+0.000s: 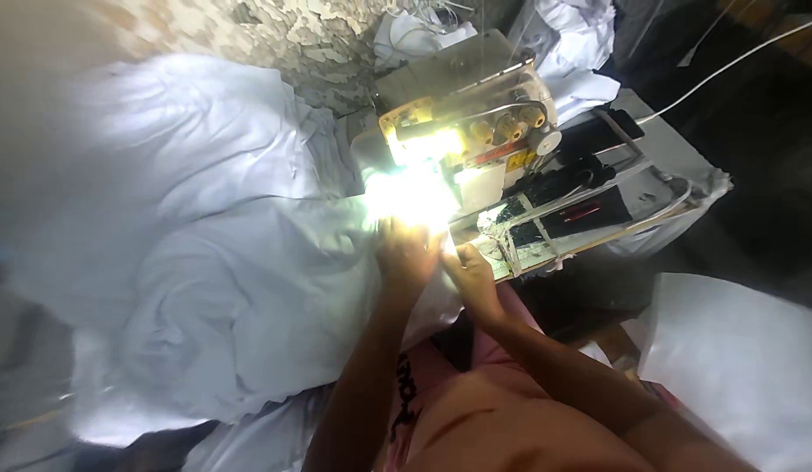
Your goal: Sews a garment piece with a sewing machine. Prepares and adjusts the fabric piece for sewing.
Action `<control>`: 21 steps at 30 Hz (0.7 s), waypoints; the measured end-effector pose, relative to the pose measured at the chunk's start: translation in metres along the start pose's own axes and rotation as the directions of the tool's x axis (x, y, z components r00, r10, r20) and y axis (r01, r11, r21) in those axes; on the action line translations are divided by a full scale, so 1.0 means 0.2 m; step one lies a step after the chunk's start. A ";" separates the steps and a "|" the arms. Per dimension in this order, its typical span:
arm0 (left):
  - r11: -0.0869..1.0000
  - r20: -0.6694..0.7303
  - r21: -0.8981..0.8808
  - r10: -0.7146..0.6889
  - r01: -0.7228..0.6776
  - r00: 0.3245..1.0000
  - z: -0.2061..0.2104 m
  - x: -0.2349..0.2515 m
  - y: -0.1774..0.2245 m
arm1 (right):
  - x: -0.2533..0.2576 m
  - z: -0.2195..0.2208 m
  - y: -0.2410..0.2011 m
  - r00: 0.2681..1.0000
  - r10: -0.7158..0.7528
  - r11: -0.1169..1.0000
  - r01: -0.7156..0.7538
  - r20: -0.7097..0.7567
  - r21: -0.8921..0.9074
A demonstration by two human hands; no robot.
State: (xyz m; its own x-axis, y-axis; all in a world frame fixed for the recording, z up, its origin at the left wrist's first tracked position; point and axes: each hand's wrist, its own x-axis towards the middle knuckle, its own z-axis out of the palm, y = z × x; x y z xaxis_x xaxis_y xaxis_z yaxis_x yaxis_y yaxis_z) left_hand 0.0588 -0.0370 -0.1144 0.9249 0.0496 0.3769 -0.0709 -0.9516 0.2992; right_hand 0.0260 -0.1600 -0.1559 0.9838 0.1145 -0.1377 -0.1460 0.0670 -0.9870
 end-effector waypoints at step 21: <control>0.991 0.093 -0.071 0.122 -0.116 0.988 0.00 0.11 -0.13 | 0.05 -0.01 -0.06 0.998 -0.051 0.991 0.056 0.046 -0.119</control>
State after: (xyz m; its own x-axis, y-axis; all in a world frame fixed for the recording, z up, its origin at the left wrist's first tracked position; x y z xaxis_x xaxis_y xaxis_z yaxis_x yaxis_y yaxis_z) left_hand 0.0810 -0.0120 -0.1141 0.9401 -0.0955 0.3272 -0.2039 -0.9269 0.3151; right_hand 0.0377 -0.1617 -0.1449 0.9842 0.1563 -0.0836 -0.0773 -0.0456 -0.9960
